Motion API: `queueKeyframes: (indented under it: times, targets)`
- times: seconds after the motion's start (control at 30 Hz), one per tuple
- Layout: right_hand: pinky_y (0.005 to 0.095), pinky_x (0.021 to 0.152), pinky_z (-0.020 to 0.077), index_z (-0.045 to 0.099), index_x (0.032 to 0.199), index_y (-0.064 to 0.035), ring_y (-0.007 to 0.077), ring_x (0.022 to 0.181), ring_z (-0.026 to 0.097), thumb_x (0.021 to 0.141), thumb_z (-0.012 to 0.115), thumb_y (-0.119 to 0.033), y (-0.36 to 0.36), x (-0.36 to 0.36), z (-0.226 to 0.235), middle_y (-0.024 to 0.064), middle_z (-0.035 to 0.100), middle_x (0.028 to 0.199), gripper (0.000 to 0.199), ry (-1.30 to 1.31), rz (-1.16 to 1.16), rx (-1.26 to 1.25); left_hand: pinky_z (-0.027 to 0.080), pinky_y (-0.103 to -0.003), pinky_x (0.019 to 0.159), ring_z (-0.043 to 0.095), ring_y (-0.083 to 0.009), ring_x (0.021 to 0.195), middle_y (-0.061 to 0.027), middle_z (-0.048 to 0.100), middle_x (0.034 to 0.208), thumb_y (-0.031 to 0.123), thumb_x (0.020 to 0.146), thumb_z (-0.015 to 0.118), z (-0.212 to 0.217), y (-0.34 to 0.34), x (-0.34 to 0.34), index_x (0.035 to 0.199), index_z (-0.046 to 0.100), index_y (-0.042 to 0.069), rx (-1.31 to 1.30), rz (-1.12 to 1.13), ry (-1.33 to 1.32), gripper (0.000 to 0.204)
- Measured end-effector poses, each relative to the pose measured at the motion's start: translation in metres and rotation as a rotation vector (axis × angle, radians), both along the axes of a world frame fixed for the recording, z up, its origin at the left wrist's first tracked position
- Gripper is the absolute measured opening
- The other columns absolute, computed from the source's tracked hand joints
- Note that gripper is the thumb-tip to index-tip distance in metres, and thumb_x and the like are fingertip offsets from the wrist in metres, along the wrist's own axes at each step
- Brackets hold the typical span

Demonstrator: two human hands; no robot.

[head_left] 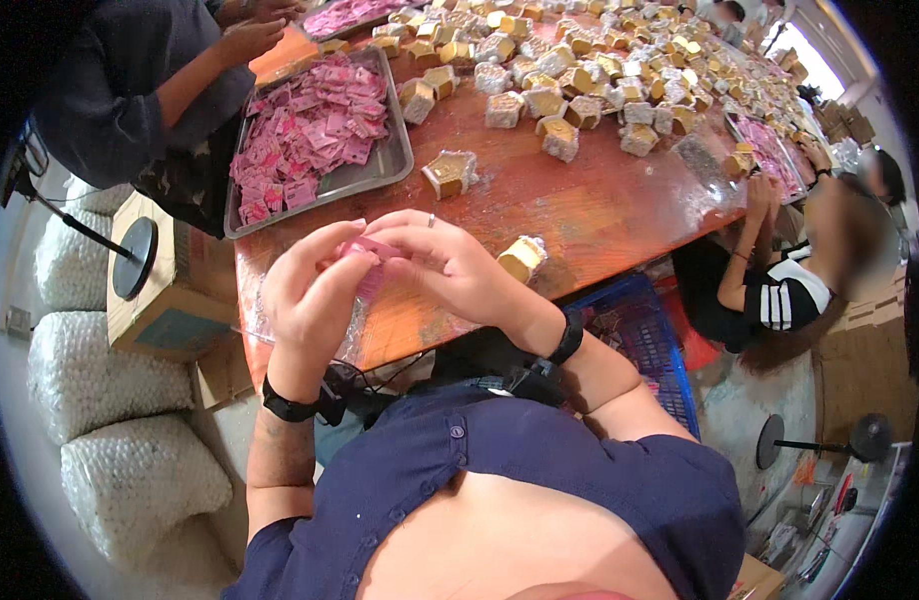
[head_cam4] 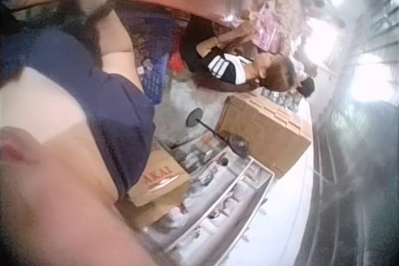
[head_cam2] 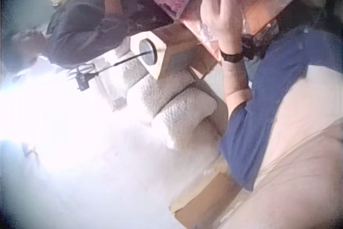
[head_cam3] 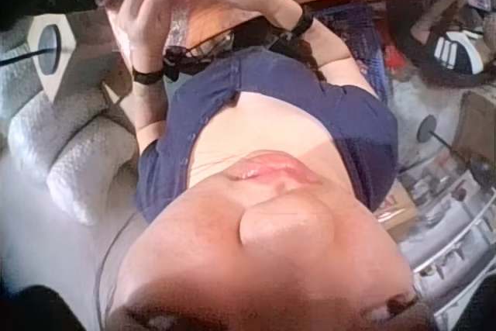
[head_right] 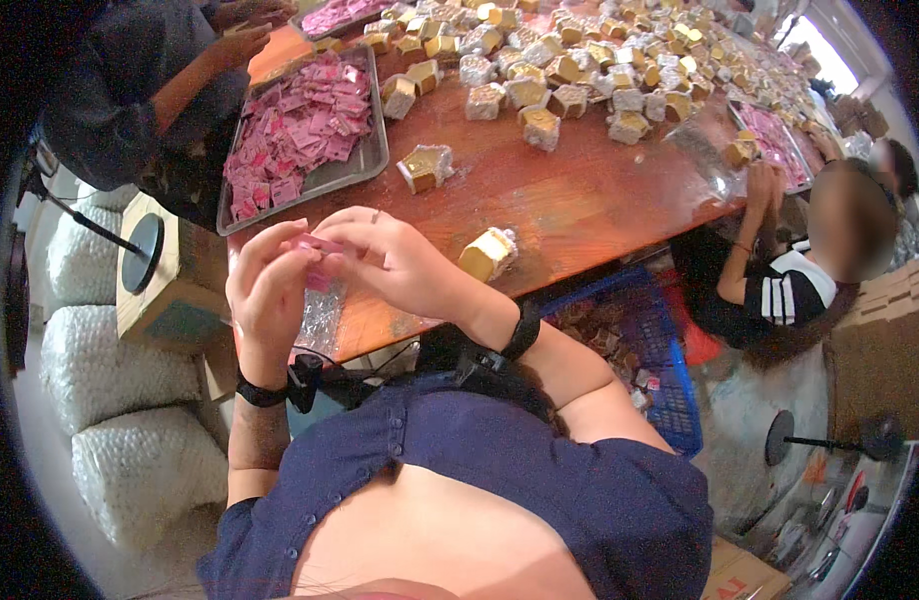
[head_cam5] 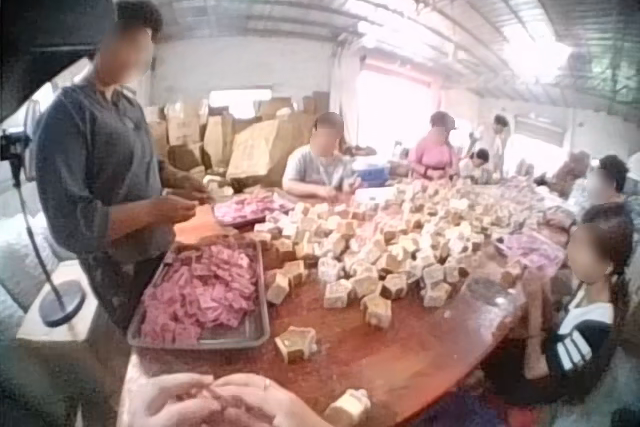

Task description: Packaging decorative foam donuts into individual plastic bags and attaching header cards.

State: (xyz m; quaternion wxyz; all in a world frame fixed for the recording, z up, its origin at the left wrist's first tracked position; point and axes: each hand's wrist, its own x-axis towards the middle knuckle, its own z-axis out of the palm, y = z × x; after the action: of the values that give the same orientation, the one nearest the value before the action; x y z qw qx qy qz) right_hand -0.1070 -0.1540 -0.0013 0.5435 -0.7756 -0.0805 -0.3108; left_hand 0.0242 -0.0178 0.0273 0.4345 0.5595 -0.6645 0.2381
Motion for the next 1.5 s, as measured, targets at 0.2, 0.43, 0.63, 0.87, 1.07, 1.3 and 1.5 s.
queueKeyframes:
  times: [0.2, 0.43, 0.63, 0.87, 1.07, 1.3, 1.5]
  targets:
    - [0.0272, 0.086, 0.045, 0.062, 0.112, 0.0018, 0.0106, 0.097, 0.056, 0.099, 0.051, -0.014, 0.012, -0.031, -0.004, 0.0031, 0.064, 0.101, 0.023, 0.208, 0.076, 0.343, 0.052, -0.029, 0.061, 0.067, -0.0191, 0.074, -0.0098, 0.068, 0.102, 0.006, 0.074, 0.073, -0.008, 0.016, -0.025, 0.091, 0.067, 0.011, -0.035, -0.096, -0.151, 0.019]
    - [0.0249, 0.082, 0.0443, 0.063, 0.107, 0.0031, 0.0075, 0.091, 0.055, 0.099, 0.053, -0.021, 0.021, -0.076, -0.044, 0.0001, 0.063, 0.095, 0.028, 0.352, 0.062, 0.41, 0.053, -0.037, 0.072, 0.066, -0.0256, 0.088, -0.0075, 0.068, 0.098, 0.01, 0.069, 0.068, -0.03, 0.024, -0.053, 0.087, 0.063, 0.008, -0.104, -0.043, -0.119, 0.019]
    - [0.0351, 0.096, 0.0442, 0.063, 0.114, 0.0014, 0.023, 0.113, 0.056, 0.097, 0.057, -0.024, 0.035, -0.093, -0.037, 0.0138, 0.065, 0.113, 0.031, 0.078, -0.386, -0.263, 0.053, -0.037, 0.071, 0.065, -0.0273, 0.082, -0.0086, 0.067, 0.096, 0.007, 0.07, 0.071, -0.064, 0.02, -0.074, 0.089, 0.065, 0.006, -0.06, -0.125, 0.042, 0.02]
    - [0.0253, 0.088, 0.0487, 0.064, 0.113, 0.0045, 0.0115, 0.099, 0.061, 0.099, 0.054, -0.016, 0.036, -0.096, -0.054, 0.0063, 0.066, 0.107, 0.027, 0.238, 0.092, 0.742, 0.055, -0.034, 0.071, 0.066, -0.0263, 0.087, -0.0099, 0.068, 0.097, 0.004, 0.07, 0.074, -0.078, 0.012, -0.086, 0.085, 0.068, 0.003, -0.087, -0.126, -0.04, 0.017]
    - [0.0246, 0.082, 0.0523, 0.063, 0.111, 0.0032, 0.0104, 0.094, 0.062, 0.099, 0.053, -0.012, 0.021, -0.092, -0.066, 0.0054, 0.066, 0.102, 0.022, 0.19, 0.042, 0.802, 0.05, -0.037, 0.076, 0.059, -0.0257, 0.089, -0.0043, 0.066, 0.097, 0.003, 0.067, 0.077, -0.092, -0.007, -0.089, 0.081, 0.07, 0.012, -0.128, 0.016, -0.001, 0.018]
    - [0.0217, 0.07, 0.0479, 0.054, 0.103, -0.0025, 0.006, 0.079, 0.055, 0.102, 0.046, -0.011, 0.013, -0.09, -0.078, -0.0013, 0.056, 0.089, 0.012, 0.165, -0.066, 0.572, 0.049, -0.039, 0.082, 0.058, -0.0287, 0.094, -0.0055, 0.065, 0.1, 0.011, 0.066, 0.08, -0.087, -0.018, -0.089, 0.092, 0.072, 0.013, 0.059, -0.091, 0.168, 0.028]
    - [0.0207, 0.069, 0.0448, 0.055, 0.099, -0.003, 0.0042, 0.078, 0.051, 0.101, 0.048, -0.013, 0.008, -0.102, -0.065, -0.0012, 0.055, 0.086, 0.012, 0.255, 0.039, 0.59, 0.044, -0.038, 0.092, 0.054, -0.0248, 0.108, -0.0127, 0.055, 0.121, 0.019, 0.068, 0.082, -0.082, -0.023, -0.086, 0.114, 0.065, 0.004, 0.408, -0.39, 0.705, 0.052]
